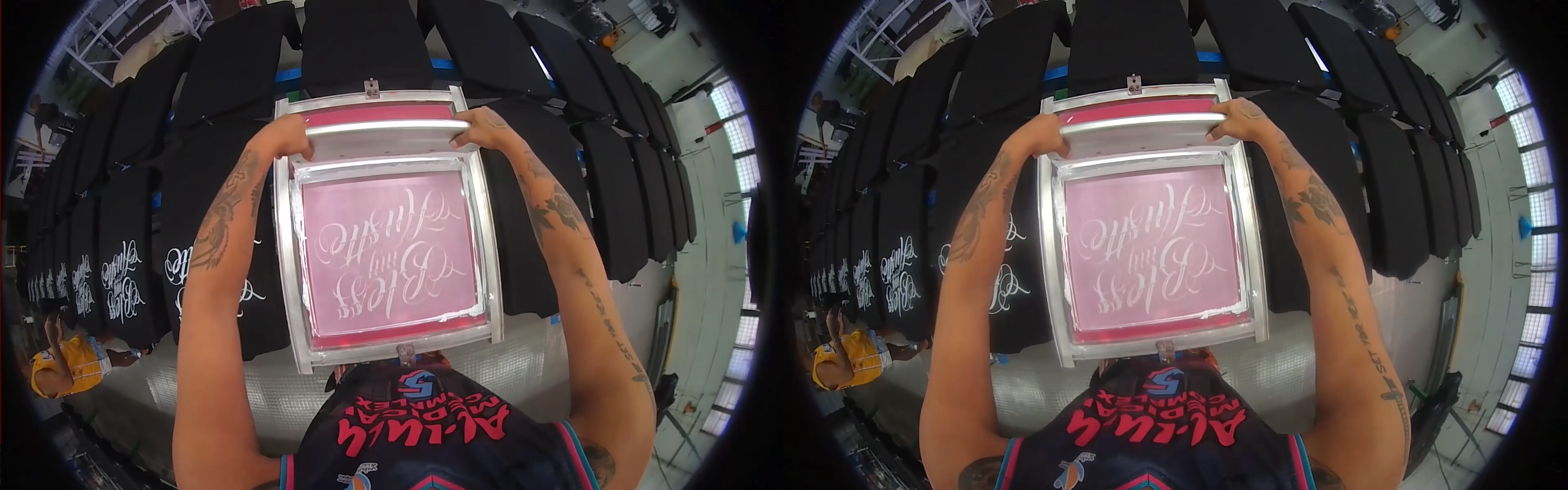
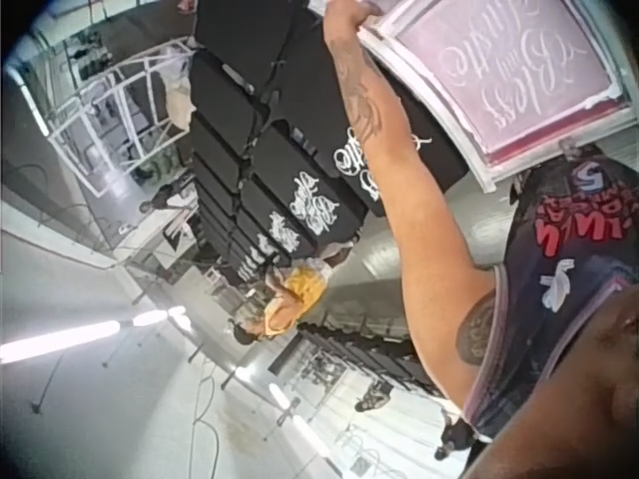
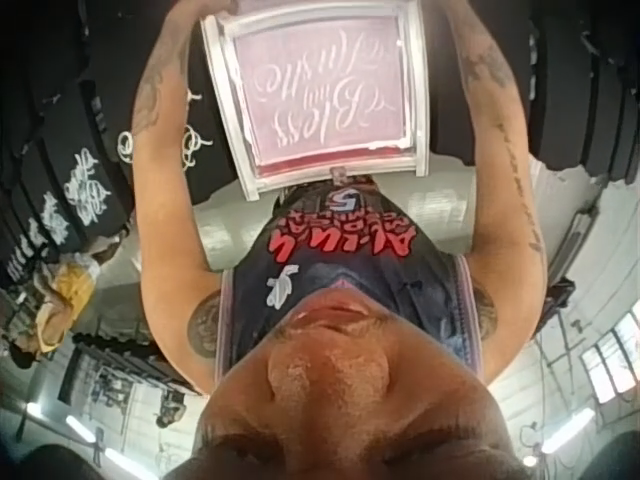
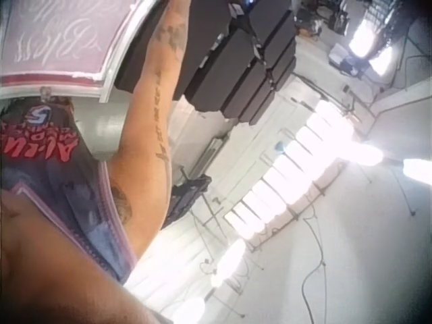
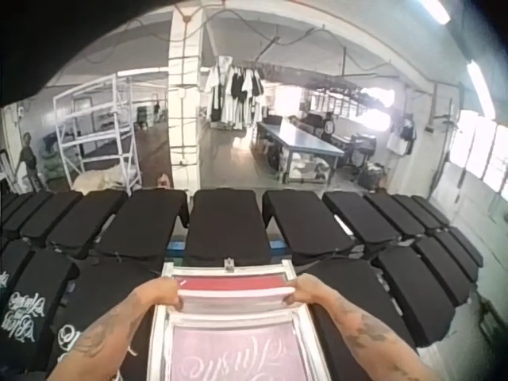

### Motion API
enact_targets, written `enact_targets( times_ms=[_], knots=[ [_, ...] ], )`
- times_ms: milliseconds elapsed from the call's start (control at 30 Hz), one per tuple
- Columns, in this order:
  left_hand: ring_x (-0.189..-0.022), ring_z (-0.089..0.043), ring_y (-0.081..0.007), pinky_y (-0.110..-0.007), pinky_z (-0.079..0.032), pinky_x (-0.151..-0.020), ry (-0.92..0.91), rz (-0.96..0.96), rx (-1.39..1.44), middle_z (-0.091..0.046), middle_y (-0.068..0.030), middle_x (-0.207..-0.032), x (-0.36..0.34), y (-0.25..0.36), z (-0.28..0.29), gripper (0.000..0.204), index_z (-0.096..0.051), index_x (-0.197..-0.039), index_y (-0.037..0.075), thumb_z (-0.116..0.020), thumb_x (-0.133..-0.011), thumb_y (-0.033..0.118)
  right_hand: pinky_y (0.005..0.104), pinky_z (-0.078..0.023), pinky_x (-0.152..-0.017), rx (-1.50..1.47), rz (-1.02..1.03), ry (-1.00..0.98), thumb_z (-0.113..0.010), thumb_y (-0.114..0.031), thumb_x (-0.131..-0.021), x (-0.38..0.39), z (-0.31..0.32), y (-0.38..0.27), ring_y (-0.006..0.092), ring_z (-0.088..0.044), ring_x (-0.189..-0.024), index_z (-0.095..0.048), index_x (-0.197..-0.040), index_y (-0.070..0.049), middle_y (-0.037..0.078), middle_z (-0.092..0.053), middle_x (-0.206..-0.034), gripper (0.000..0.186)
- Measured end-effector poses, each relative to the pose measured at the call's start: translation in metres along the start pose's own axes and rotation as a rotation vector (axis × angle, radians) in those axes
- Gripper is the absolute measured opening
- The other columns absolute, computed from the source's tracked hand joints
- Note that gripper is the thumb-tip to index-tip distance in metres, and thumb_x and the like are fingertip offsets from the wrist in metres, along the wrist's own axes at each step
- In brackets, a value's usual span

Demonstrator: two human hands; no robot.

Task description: Performing manual screen printing on t-shirts using a squeegee and ink.

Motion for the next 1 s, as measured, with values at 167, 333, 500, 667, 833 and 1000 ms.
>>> enact_targets(
  times_ms=[167,333,500,667,833,1000],
  knots=[
    [-0.089,-0.073,-0.0379,-0.048,-0.059,-0.080,0.031,0.006,-0.033,-0.073,-0.0264,-0.099,-0.015,-0.005,-0.023,0.047,-0.073,-0.099,-0.010,-0.085,-0.064,0.017,0.0377,-0.051,-0.093,0.303,-0.023,0.004,-0.081,-0.030,-0.065,-0.033,-0.026,0.007,0.0335,-0.071,-0.098,-0.074,-0.118,-0.010,0.017,-0.075,-0.101,0.057],
    [-0.115,-0.058,-0.0360,-0.044,-0.047,-0.100,0.763,-0.239,-0.202,-0.061,-0.0189,-0.119,0.107,0.048,-0.059,0.042,-0.062,-0.114,0.004,-0.077,-0.080,0.025,0.0490,-0.054,-0.086,0.246,0.138,0.021,-0.076,-0.035,-0.071,-0.039,-0.068,-0.052,0.0399,-0.069,-0.099,-0.070,-0.111,-0.007,0.021,-0.073,-0.097,0.049],
    [-0.088,-0.069,-0.0209,-0.035,-0.056,-0.079,-0.973,-0.114,0.923,-0.070,-0.0146,-0.104,0.295,0.107,-0.315,0.041,-0.069,-0.117,0.003,-0.055,-0.104,0.040,0.0516,-0.055,-0.084,0.265,0.261,0.298,-0.077,-0.029,-0.075,0.014,-0.099,-0.073,0.0359,-0.071,-0.094,-0.071,-0.104,-0.012,0.018,-0.073,-0.092,0.034],
    [-0.063,-0.058,-0.0144,-0.030,-0.049,-0.064,-0.008,0.170,1.218,-0.063,-0.0059,-0.079,0.344,0.171,-0.432,0.045,-0.070,-0.093,0.002,-0.054,-0.104,0.042,0.0451,-0.055,-0.093,0.353,0.155,-0.046,-0.072,-0.026,-0.073,-0.061,-0.076,-0.064,0.0333,-0.068,-0.109,-0.072,-0.118,-0.012,0.016,-0.074,-0.111,0.047],
    [-0.057,-0.046,-0.0079,-0.027,-0.035,-0.054,0.203,0.485,1.435,-0.051,0.0033,-0.063,0.361,0.183,-0.454,0.042,-0.066,-0.079,0.005,-0.060,-0.102,0.039,0.0453,-0.053,-0.096,0.226,0.272,-0.107,-0.074,-0.035,-0.068,-0.086,-0.078,-0.081,0.0355,-0.067,-0.111,-0.072,-0.120,-0.010,0.020,-0.072,-0.115,0.058],
    [-0.052,-0.041,-0.0084,-0.028,-0.031,-0.051,0.257,0.457,1.535,-0.049,0.0036,-0.058,0.359,0.186,-0.448,0.041,-0.066,-0.075,0.003,-0.064,-0.099,0.037,0.0453,-0.052,-0.097,0.245,0.305,0.072,-0.072,-0.030,-0.070,-0.040,-0.090,-0.088,0.0354,-0.067,-0.111,-0.071,-0.124,-0.012,0.018,-0.072,-0.116,0.057]
  ],
)
Point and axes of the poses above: each hand's wrist, its own x-axis away from the middle knuckle, its own z-axis out of the back of the hand, y = z × x, the point moved 6 cm from there along -x, towards the middle knuckle
